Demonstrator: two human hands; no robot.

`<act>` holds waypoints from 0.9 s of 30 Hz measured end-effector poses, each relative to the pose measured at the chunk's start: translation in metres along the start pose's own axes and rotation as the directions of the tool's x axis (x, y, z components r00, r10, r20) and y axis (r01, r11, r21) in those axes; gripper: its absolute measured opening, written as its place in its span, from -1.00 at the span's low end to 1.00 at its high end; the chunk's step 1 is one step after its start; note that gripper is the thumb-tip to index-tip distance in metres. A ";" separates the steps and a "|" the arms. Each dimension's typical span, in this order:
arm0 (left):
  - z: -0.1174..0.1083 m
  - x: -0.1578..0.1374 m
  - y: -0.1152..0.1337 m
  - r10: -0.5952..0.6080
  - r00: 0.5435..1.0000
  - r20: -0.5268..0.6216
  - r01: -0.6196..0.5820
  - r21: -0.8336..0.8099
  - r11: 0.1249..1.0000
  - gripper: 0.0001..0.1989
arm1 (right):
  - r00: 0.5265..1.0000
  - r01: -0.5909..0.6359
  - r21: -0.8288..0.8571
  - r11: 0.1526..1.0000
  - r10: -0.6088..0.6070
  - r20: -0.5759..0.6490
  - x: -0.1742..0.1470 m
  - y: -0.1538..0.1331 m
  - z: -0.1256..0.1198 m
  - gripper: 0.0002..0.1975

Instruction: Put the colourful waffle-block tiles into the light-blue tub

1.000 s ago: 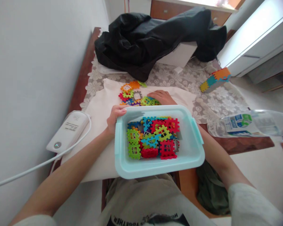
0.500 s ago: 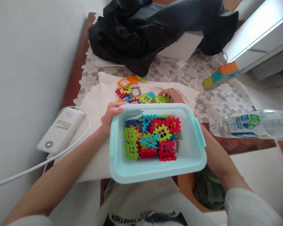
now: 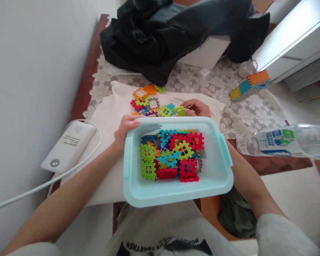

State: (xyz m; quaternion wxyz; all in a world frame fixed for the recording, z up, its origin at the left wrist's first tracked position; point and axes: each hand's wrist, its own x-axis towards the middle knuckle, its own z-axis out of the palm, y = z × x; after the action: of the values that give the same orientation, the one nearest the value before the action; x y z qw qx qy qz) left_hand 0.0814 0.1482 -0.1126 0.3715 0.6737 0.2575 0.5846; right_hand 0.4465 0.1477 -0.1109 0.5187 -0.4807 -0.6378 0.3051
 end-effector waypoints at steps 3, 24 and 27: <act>0.000 0.003 0.000 -0.034 0.999 0.010 0.034 -0.014 0.999 -0.81 | 0.997 -0.072 -0.076 0.994 0.073 0.010 0.000 -0.002 0.000 -0.59; 0.012 0.019 0.031 -0.332 0.943 -0.027 0.328 -0.103 0.939 -0.78 | 0.925 0.083 0.338 0.938 0.053 -0.375 0.011 -0.010 -0.023 -0.49; 0.011 0.017 0.027 -0.366 0.930 0.012 0.365 -0.113 0.924 -0.79 | 0.938 0.110 0.319 0.941 0.008 -0.346 0.005 -0.044 -0.030 -0.56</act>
State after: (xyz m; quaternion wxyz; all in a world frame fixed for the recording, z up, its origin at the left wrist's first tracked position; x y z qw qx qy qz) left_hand 0.0930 0.1436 -0.0809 0.5105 0.5889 0.3466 0.5220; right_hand 0.4621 0.1338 -0.0614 0.7032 -0.4147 -0.4894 0.3067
